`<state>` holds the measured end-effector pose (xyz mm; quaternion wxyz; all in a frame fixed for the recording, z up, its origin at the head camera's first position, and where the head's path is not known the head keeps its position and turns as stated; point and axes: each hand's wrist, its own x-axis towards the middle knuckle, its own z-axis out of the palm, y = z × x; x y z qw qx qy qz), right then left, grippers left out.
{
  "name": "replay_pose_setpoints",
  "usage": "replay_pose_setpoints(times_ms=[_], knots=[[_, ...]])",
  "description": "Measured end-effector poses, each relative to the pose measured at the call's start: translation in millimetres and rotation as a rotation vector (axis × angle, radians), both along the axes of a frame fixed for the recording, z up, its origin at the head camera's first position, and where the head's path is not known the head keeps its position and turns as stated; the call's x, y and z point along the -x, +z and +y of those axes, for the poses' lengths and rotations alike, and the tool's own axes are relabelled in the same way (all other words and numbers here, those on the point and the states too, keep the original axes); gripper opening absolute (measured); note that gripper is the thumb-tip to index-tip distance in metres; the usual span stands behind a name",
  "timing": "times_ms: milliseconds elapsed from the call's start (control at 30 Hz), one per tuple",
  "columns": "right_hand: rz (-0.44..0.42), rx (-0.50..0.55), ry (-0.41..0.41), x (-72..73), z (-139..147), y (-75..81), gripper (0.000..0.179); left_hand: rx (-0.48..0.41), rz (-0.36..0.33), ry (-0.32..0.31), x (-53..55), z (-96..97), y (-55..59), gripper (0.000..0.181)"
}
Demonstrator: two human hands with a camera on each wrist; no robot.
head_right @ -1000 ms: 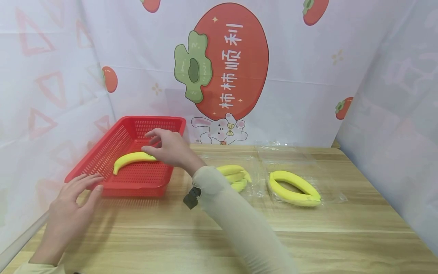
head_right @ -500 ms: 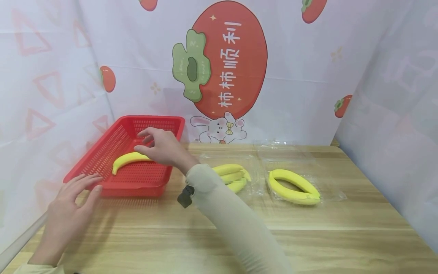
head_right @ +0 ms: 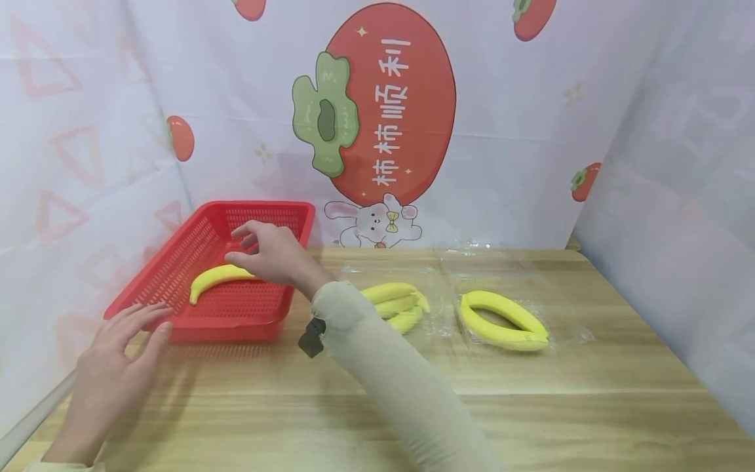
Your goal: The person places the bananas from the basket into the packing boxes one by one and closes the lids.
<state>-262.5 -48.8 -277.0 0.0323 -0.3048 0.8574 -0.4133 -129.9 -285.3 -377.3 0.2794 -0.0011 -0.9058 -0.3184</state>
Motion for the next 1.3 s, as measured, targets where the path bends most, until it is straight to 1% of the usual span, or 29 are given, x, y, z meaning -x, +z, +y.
replay_pose_setpoints(times_ms=[200, 467, 633, 733, 967, 1067, 1300], knots=[[-0.01, 0.01, -0.007, 1.2, -4, -2.7, 0.044, 0.012, -0.013, 0.005, 0.8, 0.3, 0.2, 0.039], [-0.059, 0.031, -0.036, 5.4, -13, -8.0, 0.044, 0.011, -0.032, 0.009, 0.5, 0.2, -1.1, 0.04], [-0.071, 0.004, -0.074, 7.8, -21, -13.9, 0.046, 0.009, -0.026, 0.005, 0.6, 0.5, -1.2, 0.04], [-0.095, -0.016, -0.084, 8.6, -27, -19.2, 0.049, 0.011, -0.034, 0.013, -0.2, 0.4, -0.5, 0.04], [-0.148, -0.041, -0.13, 12.1, -34, -28.8, 0.052, 0.015, -0.028, 0.002, 0.7, -0.7, -1.3, 0.042], [-0.163, -0.051, -0.147, 15.0, -37, -32.4, 0.053, 0.015, -0.032, 0.007, 1.0, -0.6, -1.2, 0.042], [-0.145, -0.105, -0.182, 20.1, -45, -38.4, 0.059, 0.009, -0.042, 0.016, 0.1, -0.5, -1.4, 0.042]])
